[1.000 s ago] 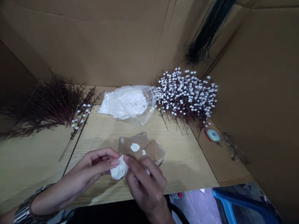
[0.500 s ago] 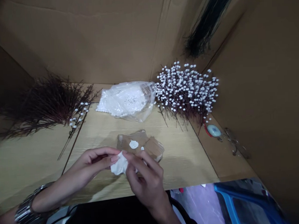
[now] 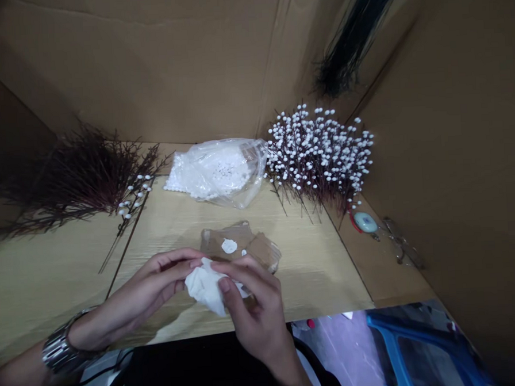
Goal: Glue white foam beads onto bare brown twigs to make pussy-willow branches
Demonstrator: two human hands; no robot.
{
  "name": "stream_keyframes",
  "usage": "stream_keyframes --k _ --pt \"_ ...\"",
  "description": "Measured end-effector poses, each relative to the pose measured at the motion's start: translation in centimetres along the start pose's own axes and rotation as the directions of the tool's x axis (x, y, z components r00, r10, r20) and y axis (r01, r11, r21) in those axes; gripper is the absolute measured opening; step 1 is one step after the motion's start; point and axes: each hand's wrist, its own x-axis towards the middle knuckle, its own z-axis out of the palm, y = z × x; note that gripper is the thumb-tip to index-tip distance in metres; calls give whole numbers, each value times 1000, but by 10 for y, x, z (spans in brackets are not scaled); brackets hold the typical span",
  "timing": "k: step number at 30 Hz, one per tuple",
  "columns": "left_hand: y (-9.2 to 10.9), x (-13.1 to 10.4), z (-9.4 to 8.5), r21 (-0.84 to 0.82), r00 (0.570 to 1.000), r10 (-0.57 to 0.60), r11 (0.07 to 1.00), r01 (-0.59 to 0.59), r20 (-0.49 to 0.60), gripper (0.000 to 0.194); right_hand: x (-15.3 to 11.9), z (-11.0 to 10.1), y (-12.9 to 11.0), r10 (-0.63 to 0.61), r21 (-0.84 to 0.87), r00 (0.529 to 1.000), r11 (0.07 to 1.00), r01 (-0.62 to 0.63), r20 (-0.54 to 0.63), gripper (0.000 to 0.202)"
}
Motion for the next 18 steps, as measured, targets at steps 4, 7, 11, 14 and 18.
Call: stream_keyframes --k 4,7,11,14,18 --pt "0 -1 0 -61 1000 -24 998 24 -2 12 1 -1 -1 82 31 996 996 -83 23 20" --pt "0 -1 0 -69 999 -50 996 49 -14 12 2 -2 0 94 69 990 992 -102 106 25" --pt "2 -3 1 -82 997 -71 994 69 -27 9 1 -4 3 67 81 972 993 -87 226 35" --pt "2 -5 -1 -129 997 -57 990 64 60 15 0 -4 5 70 97 967 991 -97 245 37" --pt "-5 -10 -7 -222 970 -18 972 74 244 30 -2 -6 5 120 115 968 982 -148 219 37"
